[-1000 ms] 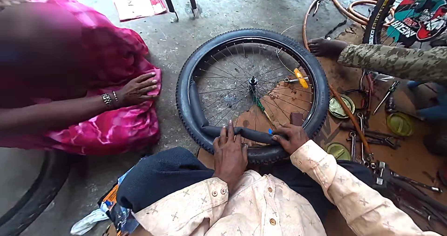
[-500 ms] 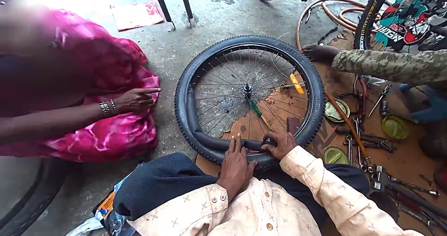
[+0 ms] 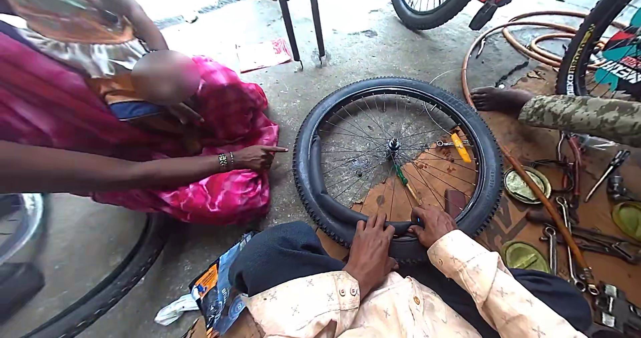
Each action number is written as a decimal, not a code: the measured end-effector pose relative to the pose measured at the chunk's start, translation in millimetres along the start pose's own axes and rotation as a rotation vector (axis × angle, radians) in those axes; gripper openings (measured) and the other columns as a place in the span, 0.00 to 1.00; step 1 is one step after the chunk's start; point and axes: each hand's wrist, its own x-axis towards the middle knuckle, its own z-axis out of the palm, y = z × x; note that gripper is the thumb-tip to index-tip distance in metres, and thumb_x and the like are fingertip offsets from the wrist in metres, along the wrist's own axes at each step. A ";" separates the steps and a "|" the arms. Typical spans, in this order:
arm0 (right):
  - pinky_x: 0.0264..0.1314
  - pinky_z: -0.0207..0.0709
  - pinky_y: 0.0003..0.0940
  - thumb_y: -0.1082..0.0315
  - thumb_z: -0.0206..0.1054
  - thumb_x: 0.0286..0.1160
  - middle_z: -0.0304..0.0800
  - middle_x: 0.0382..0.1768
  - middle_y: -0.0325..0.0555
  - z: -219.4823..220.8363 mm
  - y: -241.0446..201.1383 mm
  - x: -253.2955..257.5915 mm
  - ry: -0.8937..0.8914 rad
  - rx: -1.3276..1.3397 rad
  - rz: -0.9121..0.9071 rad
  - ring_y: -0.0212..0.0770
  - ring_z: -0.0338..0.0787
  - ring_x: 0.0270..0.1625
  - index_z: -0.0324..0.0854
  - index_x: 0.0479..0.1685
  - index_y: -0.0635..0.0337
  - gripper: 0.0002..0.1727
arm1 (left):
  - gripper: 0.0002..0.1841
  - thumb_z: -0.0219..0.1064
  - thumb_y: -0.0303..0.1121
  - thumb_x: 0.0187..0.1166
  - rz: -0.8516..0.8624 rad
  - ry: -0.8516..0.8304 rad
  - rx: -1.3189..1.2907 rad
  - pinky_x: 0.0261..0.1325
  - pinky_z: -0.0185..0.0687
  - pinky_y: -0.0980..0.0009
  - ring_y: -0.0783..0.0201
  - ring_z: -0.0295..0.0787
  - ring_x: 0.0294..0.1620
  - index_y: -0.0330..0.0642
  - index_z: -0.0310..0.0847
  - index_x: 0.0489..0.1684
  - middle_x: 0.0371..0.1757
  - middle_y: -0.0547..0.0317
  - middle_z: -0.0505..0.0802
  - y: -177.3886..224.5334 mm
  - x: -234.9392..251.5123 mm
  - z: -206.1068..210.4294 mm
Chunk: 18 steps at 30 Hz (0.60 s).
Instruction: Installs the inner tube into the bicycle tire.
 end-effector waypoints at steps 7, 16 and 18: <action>0.70 0.75 0.61 0.49 0.54 0.90 0.93 0.52 0.54 -24.6 26.8 -14.3 -0.372 0.141 -0.079 0.54 0.90 0.61 0.90 0.60 0.51 0.22 | 0.37 0.76 0.58 0.63 0.094 -0.085 0.073 0.76 0.60 0.39 0.48 0.81 0.70 0.47 0.81 0.71 0.67 0.51 0.88 14.4 0.7 -5.5; 0.64 0.75 0.67 0.34 0.64 0.78 0.90 0.50 0.64 -22.0 -4.0 -30.1 -0.616 -0.015 -0.196 0.62 0.89 0.58 0.87 0.56 0.64 0.36 | 0.36 0.69 0.59 0.68 0.080 -0.259 0.111 0.68 0.74 0.42 0.42 0.88 0.62 0.40 0.77 0.70 0.64 0.40 0.89 20.3 -3.8 5.3; 0.65 0.76 0.67 0.38 0.69 0.75 0.90 0.52 0.64 -18.9 -2.6 -32.0 -0.583 -0.039 -0.237 0.63 0.88 0.60 0.85 0.61 0.63 0.34 | 0.38 0.71 0.56 0.68 0.070 -0.229 0.057 0.74 0.70 0.40 0.42 0.78 0.77 0.42 0.74 0.77 0.77 0.42 0.82 19.7 -8.3 6.4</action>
